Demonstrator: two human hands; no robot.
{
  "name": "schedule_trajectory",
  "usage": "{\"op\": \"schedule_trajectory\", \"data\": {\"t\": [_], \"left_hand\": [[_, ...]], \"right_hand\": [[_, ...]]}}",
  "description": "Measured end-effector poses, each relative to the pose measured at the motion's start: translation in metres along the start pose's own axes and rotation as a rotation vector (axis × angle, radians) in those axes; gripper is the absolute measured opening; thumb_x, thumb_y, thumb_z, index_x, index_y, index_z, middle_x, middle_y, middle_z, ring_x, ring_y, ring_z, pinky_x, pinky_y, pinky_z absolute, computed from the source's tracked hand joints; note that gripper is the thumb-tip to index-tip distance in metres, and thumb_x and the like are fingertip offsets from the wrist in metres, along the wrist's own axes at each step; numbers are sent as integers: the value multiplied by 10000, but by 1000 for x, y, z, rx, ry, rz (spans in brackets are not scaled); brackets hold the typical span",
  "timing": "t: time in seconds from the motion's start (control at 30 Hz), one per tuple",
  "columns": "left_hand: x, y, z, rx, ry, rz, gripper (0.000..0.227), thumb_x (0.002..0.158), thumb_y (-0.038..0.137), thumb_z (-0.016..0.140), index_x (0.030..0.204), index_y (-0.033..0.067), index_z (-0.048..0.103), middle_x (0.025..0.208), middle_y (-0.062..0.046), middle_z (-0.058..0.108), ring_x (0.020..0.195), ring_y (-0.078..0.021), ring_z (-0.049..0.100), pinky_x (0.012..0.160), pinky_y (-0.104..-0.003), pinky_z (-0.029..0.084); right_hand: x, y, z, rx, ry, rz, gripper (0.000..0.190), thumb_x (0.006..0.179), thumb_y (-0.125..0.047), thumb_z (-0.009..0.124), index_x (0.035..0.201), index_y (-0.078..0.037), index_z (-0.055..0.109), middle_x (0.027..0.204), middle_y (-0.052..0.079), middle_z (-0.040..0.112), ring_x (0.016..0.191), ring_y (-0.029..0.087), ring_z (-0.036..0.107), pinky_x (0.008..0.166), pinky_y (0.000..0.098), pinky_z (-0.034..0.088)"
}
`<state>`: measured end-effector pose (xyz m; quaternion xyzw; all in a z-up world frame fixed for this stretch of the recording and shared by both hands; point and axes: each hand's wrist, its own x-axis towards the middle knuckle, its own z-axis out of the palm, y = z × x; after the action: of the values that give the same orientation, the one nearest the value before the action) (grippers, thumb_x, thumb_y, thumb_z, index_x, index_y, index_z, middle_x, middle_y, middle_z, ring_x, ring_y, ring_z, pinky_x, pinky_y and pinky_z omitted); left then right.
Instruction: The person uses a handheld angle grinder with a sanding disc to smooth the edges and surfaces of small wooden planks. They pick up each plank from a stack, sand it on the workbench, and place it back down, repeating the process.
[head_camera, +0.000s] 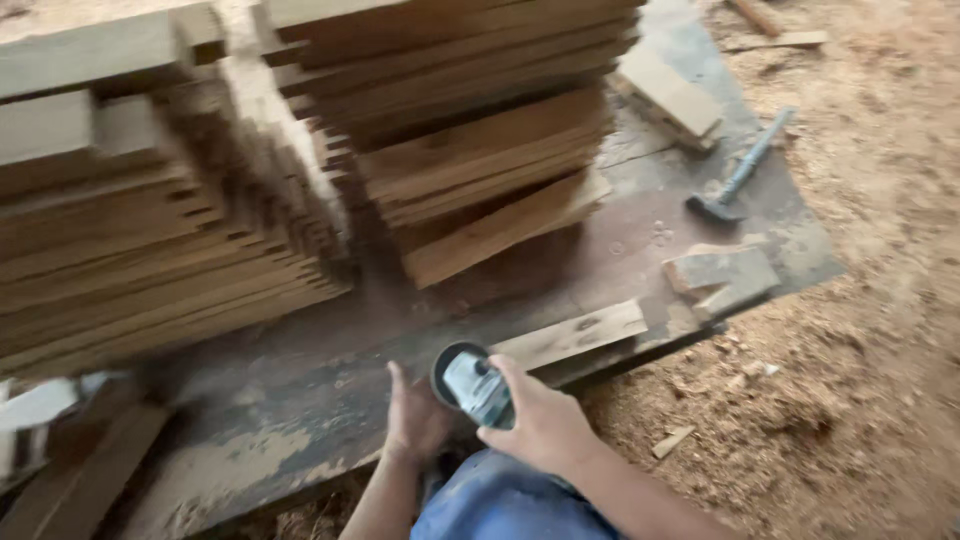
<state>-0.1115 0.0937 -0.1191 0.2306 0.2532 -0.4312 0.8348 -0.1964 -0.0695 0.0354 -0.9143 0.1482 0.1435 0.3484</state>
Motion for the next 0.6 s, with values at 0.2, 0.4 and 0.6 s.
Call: {"op": "schedule_trajectory", "data": {"t": [0.2,0.4,0.6], "left_hand": [[-1,-3,3,44,-50,51,1065,908,819,224,1497,-53,394,1516,-207,476,1384,-354,438,1188,-495,278],[6,-2,6,150,35,-5,1034,927,792,174,1478,-39,448,1494,-202,513,1364,-364,461,1164,-493,321],[20,-10,-16,194,-81,107,774,1011,558,327,1487,-40,453,1447,-164,576,1331,-291,526,1144,-456,361]], "right_hand": [[-12,21,-12,-34,-45,169,888,726,-405,815,1467,-256,350,1254,141,678,1104,363,682,922,457,543],[-11,55,-51,-26,45,313,944,723,-453,811,1488,-277,287,1239,172,677,1115,385,685,949,464,548],[-6,103,-90,-42,114,502,1004,704,-472,814,1518,-316,248,1231,193,686,1129,398,691,995,479,530]]}}
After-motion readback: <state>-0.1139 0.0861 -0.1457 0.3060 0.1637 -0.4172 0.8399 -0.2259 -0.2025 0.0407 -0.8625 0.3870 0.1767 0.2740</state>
